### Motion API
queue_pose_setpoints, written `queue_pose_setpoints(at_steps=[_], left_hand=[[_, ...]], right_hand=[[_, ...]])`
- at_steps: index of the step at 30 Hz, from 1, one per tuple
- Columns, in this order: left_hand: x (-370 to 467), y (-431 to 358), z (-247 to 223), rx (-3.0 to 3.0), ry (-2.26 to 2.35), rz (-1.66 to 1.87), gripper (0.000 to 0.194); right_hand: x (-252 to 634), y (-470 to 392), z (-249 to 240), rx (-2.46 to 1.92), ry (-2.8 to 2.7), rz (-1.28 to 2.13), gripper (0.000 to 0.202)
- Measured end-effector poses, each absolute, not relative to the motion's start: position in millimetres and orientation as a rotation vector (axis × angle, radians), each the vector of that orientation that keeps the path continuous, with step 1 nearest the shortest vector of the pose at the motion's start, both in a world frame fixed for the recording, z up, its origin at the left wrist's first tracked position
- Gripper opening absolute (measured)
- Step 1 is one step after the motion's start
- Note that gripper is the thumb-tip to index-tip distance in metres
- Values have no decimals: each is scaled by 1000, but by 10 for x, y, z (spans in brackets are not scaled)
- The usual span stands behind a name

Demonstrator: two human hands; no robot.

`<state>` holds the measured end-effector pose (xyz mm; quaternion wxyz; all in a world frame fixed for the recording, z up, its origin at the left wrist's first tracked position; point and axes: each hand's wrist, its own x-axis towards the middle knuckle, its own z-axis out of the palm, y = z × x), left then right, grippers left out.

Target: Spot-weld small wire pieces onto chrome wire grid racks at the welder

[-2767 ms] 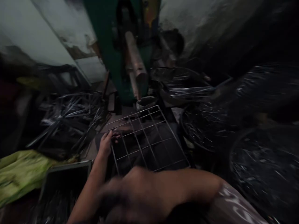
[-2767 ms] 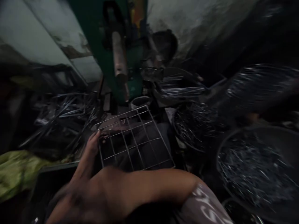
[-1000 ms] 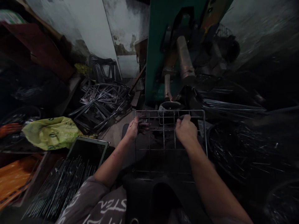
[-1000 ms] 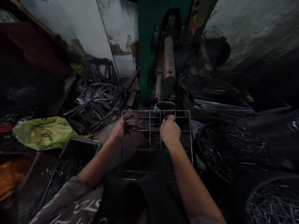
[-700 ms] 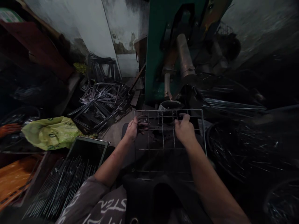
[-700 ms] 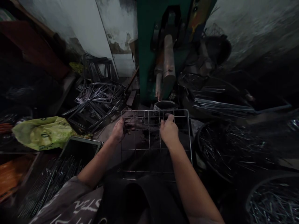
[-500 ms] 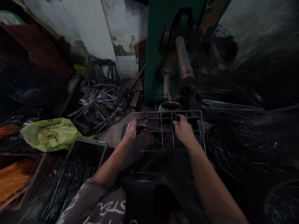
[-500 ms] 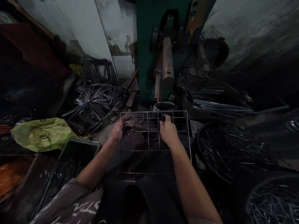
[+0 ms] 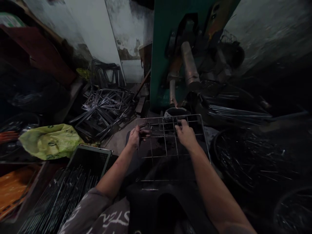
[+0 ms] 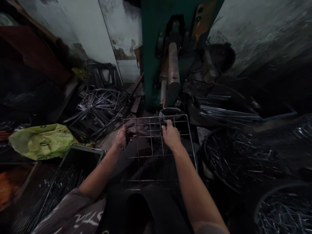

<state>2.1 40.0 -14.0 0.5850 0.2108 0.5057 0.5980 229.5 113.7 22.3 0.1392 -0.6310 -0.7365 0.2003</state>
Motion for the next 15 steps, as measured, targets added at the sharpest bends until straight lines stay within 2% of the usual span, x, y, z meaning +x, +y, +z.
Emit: queue_pose_setpoints(at_steps=[15], left_hand=[[-23,516,-136,472,1151,1419,61]], right_hand=[[2271,1305,214,-1744,-2158,570,37]])
